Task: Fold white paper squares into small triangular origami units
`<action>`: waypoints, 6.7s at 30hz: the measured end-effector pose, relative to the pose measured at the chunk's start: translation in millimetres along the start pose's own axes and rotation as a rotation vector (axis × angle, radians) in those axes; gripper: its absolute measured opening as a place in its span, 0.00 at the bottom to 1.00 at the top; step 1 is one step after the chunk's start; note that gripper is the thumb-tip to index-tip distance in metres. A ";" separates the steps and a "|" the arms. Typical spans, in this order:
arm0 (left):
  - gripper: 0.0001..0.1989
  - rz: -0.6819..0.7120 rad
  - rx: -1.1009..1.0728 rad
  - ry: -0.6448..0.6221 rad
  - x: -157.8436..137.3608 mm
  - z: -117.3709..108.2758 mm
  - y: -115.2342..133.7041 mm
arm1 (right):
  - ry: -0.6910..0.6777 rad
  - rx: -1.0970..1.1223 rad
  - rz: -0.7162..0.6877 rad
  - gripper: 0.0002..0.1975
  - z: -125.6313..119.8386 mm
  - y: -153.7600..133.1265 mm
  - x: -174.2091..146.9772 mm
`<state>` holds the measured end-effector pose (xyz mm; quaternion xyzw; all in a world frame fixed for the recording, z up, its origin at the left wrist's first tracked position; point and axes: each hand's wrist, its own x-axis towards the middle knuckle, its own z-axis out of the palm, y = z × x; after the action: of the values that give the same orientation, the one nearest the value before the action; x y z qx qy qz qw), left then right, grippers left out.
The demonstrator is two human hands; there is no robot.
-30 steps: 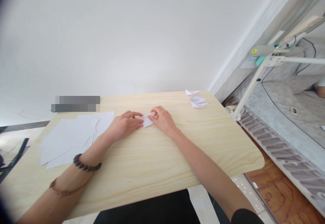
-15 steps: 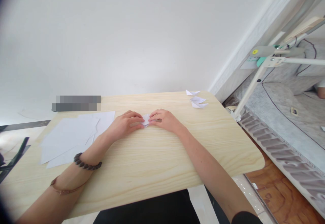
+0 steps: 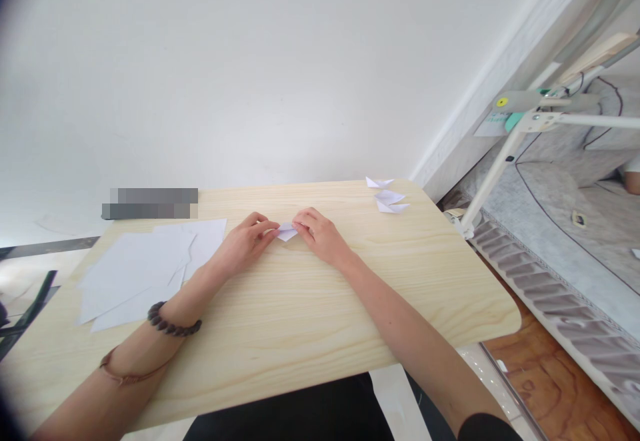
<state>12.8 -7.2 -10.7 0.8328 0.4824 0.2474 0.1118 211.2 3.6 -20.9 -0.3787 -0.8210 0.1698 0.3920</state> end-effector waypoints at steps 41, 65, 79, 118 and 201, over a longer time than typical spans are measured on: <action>0.12 -0.339 -0.990 0.018 0.4 -2.1 2.5 | 0.044 0.605 0.344 0.10 8.4 -5.9 1.7; 0.19 -0.361 -1.037 -0.128 3.1 -1.5 3.8 | 0.125 0.506 0.341 0.12 12.3 -6.3 0.5; 0.15 -0.330 -0.913 -0.116 2.8 -4.3 4.9 | 0.063 0.486 0.334 0.12 13.6 -11.5 0.0; 0.18 -0.327 -1.173 -0.300 4.4 -9.2 -0.4 | -0.065 0.409 0.383 0.15 8.8 -15.2 -1.5; 0.13 -0.281 -0.985 -0.167 3.9 -6.3 -0.9 | -0.230 0.455 0.333 0.12 4.0 -18.4 -1.2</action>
<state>10.4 -3.7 -4.5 0.6256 0.4054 0.3603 0.5608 199.6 -9.3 -13.5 -0.3889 -0.7273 0.4532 0.3382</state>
